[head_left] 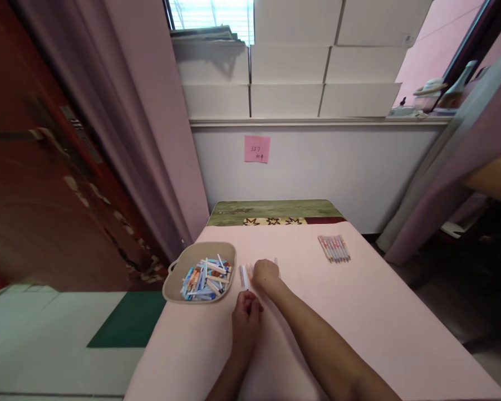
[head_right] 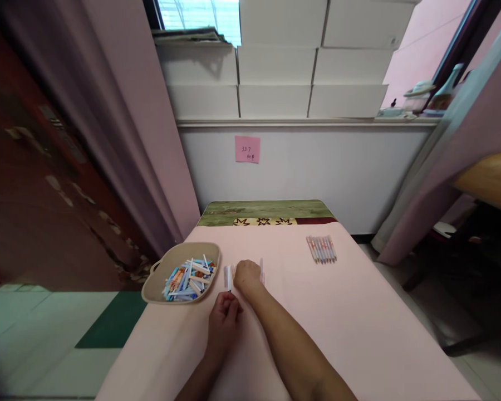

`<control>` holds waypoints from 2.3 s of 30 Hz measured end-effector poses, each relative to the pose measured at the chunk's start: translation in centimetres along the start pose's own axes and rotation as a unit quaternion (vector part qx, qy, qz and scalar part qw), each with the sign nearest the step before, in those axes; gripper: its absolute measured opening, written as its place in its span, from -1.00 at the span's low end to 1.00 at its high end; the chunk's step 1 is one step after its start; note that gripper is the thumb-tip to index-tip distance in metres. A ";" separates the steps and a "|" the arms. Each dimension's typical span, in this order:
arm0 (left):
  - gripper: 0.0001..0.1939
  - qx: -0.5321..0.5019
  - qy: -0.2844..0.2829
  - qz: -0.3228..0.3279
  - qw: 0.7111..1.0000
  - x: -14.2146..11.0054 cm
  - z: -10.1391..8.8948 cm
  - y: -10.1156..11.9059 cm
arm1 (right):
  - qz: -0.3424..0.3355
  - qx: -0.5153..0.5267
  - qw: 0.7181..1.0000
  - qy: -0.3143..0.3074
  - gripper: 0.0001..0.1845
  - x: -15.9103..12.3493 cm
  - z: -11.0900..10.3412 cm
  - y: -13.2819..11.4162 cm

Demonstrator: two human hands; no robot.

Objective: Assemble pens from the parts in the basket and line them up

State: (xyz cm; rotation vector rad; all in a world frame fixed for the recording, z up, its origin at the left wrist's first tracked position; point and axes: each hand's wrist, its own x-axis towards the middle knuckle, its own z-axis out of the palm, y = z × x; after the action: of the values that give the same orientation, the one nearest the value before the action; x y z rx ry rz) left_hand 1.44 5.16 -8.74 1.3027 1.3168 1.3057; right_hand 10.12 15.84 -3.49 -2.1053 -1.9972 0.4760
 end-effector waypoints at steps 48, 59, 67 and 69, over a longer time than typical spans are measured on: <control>-0.71 -0.149 -0.029 -0.080 0.985 1.0 1.2 0.3 | -0.007 0.313 0.930 0.190 -0.70 -7.8 2.7 10.0; -0.70 -0.207 -0.003 -0.088 0.974 1.2 1.1 0.5 | 0.003 0.004 0.994 0.107 -0.73 -6.6 1.7 7.3; -0.73 -0.204 -0.017 -0.070 0.976 1.3 0.9 0.6 | 0.030 -0.059 0.995 0.074 -0.71 -5.3 2.1 6.0; -0.74 -0.204 -0.026 -0.067 0.976 1.3 0.9 0.5 | 0.036 -0.059 0.995 0.076 -0.74 -5.0 2.3 5.8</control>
State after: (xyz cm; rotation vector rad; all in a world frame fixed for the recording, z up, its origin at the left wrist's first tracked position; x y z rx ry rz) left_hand 2.24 6.51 -8.24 0.9388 1.0127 1.3511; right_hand 14.50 10.32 -7.23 -2.2155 -1.9146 0.2056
